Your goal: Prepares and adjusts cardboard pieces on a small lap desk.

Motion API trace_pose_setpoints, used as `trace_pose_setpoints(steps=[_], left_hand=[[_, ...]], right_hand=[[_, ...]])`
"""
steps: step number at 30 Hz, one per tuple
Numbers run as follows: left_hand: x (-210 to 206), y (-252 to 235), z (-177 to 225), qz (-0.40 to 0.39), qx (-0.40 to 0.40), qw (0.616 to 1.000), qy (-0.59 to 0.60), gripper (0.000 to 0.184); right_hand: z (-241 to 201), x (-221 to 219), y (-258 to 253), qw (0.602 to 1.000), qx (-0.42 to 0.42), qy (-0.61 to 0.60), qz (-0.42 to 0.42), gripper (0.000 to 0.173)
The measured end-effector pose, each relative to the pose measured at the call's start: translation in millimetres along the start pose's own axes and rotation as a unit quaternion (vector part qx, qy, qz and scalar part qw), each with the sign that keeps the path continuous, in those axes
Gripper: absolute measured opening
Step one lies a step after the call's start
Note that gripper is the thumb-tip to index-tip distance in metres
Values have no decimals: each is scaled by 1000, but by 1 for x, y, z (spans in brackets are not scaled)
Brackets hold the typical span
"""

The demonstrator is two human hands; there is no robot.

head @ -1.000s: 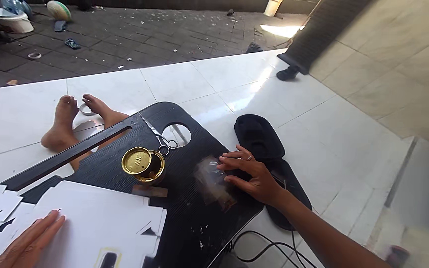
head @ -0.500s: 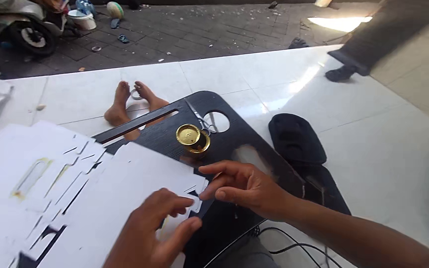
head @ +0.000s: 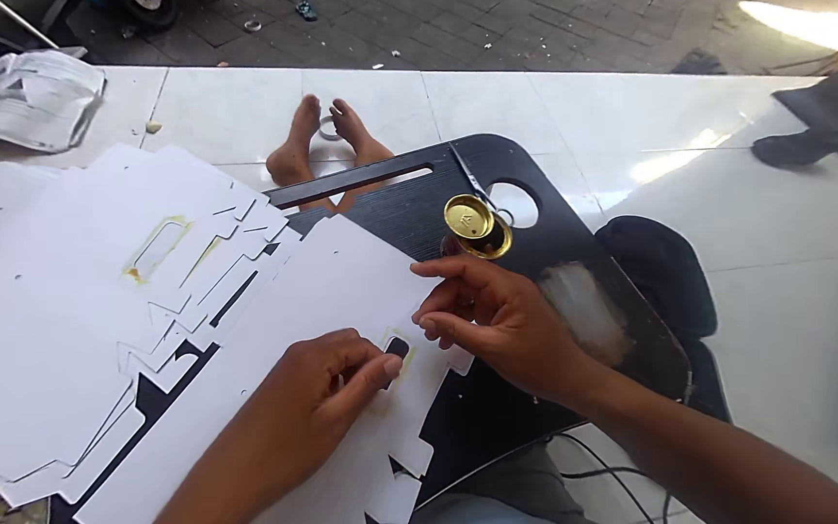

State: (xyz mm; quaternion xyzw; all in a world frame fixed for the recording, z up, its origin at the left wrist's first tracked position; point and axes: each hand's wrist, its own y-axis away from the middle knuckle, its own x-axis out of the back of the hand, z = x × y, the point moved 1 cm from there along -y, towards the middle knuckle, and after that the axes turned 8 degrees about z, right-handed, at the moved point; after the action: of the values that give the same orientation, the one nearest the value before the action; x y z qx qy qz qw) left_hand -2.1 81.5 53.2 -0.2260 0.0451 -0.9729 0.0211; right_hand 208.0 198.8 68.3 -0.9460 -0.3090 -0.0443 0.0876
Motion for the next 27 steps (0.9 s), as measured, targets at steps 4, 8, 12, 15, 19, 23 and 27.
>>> trace_pose_setpoints(steps=[4, 8, 12, 15, 19, 23, 27], left_hand=[[17, -2, -8, -2, 54, 999, 9, 49], [8, 0, 1, -30, 57, 996, 57, 35], [5, 1, 2, -98, 36, 990, 97, 30], [14, 2, 1, -119, 38, 988, 93, 31], [30, 7, -3, -112, 28, 993, -4, 36], [44, 10, -9, -22, 98, 960, -260, 55], [42, 8, -13, -83, 107, 956, -260, 55]], right_hand=[[7, -4, -1, 998, -45, -30, -19, 46], [3, -12, 2, 999, 8, -41, -30, 44], [-6, -13, -2, 998, 64, -22, -11, 45], [-6, -6, -6, 997, 79, -6, 25, 44], [-6, 6, -12, 998, 34, 3, 52, 49], [7, -3, -5, 998, -55, -26, -28, 47], [15, -13, -5, 994, -86, -15, -69, 45]])
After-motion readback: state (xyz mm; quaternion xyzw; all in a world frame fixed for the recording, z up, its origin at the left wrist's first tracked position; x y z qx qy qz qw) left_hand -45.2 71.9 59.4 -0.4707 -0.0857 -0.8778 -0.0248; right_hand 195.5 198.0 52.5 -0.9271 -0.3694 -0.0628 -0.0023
